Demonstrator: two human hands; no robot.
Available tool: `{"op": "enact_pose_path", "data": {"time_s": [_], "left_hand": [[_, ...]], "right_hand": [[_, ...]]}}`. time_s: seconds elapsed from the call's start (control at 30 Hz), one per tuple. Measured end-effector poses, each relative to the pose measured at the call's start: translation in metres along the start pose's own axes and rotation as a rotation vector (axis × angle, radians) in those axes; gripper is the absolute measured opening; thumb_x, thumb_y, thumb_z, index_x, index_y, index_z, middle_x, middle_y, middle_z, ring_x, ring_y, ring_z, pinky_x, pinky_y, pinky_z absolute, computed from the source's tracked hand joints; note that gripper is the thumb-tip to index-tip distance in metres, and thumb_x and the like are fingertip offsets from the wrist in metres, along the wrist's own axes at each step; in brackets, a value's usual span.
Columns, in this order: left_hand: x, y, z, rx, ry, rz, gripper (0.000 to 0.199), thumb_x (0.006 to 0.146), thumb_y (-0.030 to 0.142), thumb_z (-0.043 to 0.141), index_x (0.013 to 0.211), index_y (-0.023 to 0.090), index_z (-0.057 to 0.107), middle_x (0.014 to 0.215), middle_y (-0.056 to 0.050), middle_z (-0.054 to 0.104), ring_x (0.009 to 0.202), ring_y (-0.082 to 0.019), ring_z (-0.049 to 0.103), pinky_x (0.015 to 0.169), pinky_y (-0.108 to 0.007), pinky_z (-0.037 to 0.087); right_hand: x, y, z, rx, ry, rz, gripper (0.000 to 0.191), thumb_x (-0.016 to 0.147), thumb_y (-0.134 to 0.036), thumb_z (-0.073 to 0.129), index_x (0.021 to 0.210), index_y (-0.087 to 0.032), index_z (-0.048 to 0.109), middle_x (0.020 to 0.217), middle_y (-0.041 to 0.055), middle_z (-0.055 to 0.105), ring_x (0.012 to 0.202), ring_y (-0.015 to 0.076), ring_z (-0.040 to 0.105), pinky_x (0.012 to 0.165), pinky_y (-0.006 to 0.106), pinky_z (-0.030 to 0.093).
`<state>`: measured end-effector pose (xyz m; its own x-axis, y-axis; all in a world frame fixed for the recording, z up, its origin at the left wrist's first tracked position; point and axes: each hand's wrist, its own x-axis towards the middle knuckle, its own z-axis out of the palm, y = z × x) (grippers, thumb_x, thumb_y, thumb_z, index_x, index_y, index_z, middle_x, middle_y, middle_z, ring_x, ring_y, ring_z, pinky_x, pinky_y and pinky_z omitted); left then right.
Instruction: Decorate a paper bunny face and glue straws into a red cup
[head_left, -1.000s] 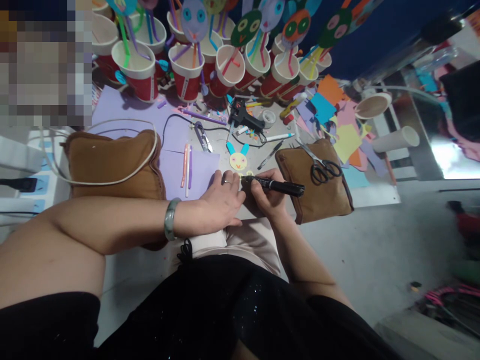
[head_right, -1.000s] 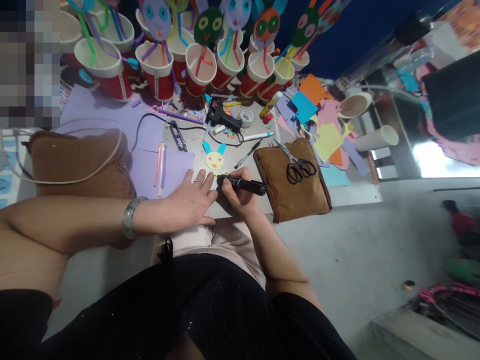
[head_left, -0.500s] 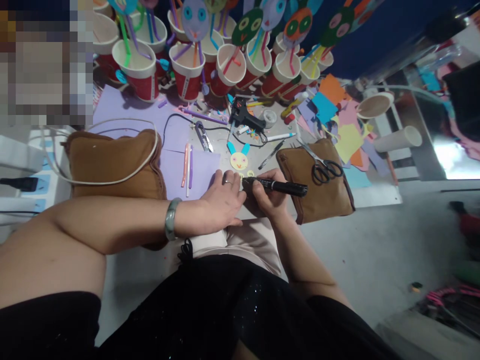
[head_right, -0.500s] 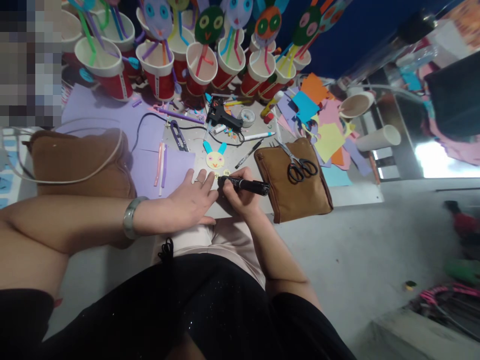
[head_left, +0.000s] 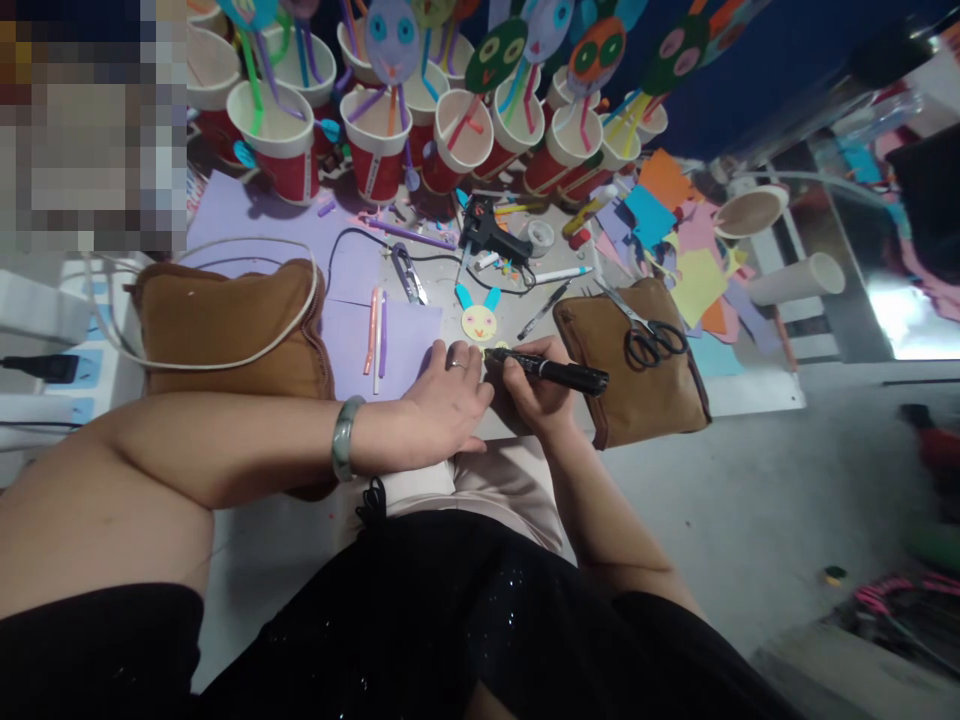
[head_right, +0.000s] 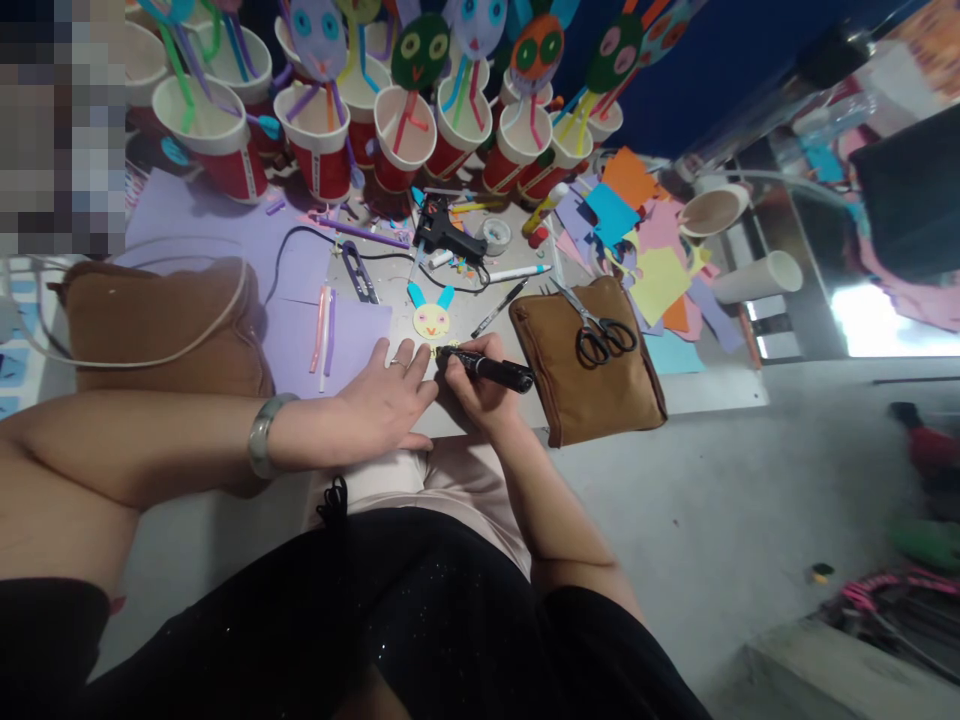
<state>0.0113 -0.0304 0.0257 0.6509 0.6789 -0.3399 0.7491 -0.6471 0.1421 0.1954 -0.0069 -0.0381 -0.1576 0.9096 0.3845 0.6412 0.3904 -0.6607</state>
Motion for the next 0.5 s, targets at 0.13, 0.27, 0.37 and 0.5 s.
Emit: {"op": "enact_pose_path", "data": {"time_s": [0.13, 0.27, 0.37, 0.5], "left_hand": [[0.0008, 0.0005, 0.0015, 0.000, -0.003, -0.006, 0.078, 0.091, 0.063, 0.059, 0.146, 0.007, 0.053, 0.163, -0.031, 0.030, 0.149, -0.048, 0.030, 0.117, -0.063, 0.024], [0.0012, 0.0003, 0.0025, 0.003, 0.003, 0.000, 0.079, 0.091, 0.063, 0.059, 0.145, 0.007, 0.053, 0.162, -0.032, 0.030, 0.149, -0.049, 0.031, 0.117, -0.064, 0.024], [0.0010, -0.0001, 0.0018, 0.007, 0.000, 0.005, 0.079, 0.091, 0.063, 0.059, 0.145, 0.006, 0.053, 0.163, -0.032, 0.030, 0.149, -0.049, 0.031, 0.117, -0.064, 0.025], [0.0006, -0.0001, 0.0008, 0.009, -0.005, 0.002, 0.079, 0.092, 0.063, 0.058, 0.147, 0.007, 0.052, 0.163, -0.032, 0.030, 0.149, -0.048, 0.031, 0.117, -0.064, 0.025]], "right_hand": [[0.0002, -0.0005, 0.0002, -0.002, 0.006, -0.016, 0.014, 0.088, -0.036, 0.062, 0.089, -0.024, 0.055, 0.070, -0.0010, 0.065, 0.057, 0.0144, 0.057, 0.054, 0.030, 0.046], [0.0003, 0.0002, 0.0011, -0.015, 0.012, -0.023, 0.013, 0.086, -0.035, 0.063, 0.088, -0.024, 0.055, 0.070, -0.0011, 0.065, 0.057, 0.0141, 0.057, 0.054, 0.029, 0.046], [0.0002, 0.0007, 0.0013, -0.007, 0.016, -0.011, 0.013, 0.086, -0.034, 0.063, 0.088, -0.024, 0.055, 0.070, -0.0013, 0.065, 0.057, 0.0141, 0.057, 0.054, 0.029, 0.047], [0.0006, 0.0005, 0.0010, -0.006, 0.015, -0.031, 0.014, 0.085, -0.035, 0.063, 0.088, -0.024, 0.055, 0.068, -0.0018, 0.064, 0.056, 0.0141, 0.057, 0.053, 0.029, 0.046]]}}
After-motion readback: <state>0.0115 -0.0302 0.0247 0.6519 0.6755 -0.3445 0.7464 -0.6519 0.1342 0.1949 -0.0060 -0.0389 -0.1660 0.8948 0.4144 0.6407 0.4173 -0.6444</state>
